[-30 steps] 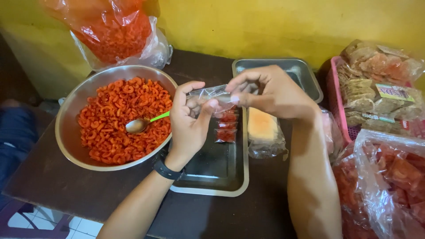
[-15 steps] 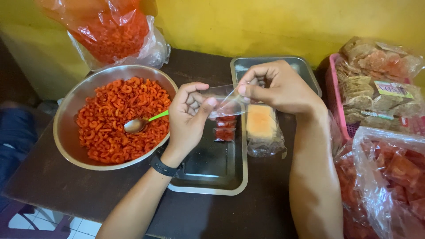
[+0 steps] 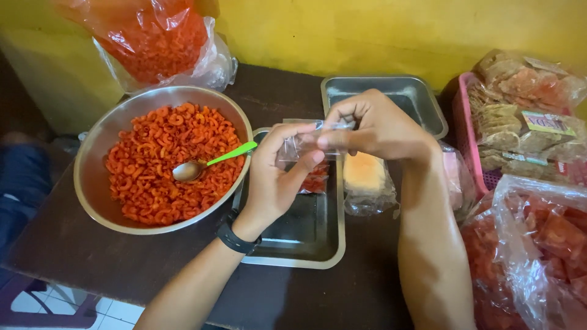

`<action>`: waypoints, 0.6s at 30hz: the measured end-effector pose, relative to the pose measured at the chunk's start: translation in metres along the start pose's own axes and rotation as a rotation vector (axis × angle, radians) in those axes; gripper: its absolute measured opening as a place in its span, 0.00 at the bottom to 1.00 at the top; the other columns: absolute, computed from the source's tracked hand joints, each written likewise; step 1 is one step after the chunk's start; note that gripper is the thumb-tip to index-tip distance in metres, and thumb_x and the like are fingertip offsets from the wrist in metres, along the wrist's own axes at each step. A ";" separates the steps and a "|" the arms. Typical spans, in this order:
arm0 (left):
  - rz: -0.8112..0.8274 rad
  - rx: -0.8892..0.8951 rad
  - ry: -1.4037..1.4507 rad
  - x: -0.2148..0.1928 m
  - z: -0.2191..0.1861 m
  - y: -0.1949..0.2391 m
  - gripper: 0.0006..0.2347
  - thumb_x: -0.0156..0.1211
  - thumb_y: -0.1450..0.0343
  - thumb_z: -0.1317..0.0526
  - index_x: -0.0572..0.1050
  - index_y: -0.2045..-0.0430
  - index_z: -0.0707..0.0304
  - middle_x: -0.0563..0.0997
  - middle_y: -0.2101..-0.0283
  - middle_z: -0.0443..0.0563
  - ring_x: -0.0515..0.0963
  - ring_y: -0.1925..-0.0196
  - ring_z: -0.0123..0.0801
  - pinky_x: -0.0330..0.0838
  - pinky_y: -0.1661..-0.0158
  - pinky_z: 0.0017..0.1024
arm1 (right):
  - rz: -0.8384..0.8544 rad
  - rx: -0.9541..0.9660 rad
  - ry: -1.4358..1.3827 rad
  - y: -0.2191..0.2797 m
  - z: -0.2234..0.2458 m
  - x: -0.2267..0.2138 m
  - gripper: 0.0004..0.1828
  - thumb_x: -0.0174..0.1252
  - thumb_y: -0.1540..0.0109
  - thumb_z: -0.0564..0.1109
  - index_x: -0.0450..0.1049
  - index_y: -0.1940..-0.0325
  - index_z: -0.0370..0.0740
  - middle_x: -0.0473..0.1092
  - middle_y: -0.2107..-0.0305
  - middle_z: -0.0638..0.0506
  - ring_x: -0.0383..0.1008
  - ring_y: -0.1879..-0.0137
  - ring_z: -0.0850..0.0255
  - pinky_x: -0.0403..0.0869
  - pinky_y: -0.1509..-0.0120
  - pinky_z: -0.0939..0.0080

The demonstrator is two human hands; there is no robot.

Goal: Filling small plastic bags with red snacks and seasoning packets using a spoon.

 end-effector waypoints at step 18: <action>0.012 0.079 -0.122 -0.020 -0.008 -0.007 0.09 0.72 0.32 0.55 0.83 0.62 0.53 0.82 0.61 0.47 0.83 0.57 0.36 0.76 0.52 0.33 | -0.002 -0.131 0.024 -0.002 0.015 0.017 0.07 0.69 0.40 0.39 0.81 0.71 0.35 0.72 0.86 0.49 0.73 0.74 0.66 0.74 0.69 0.64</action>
Point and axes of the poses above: each hand's wrist, its own y-axis away from the middle knuckle, its own x-axis out of the palm, z = x × y, the point moved 6 cm from there along -y, towards the middle knuckle
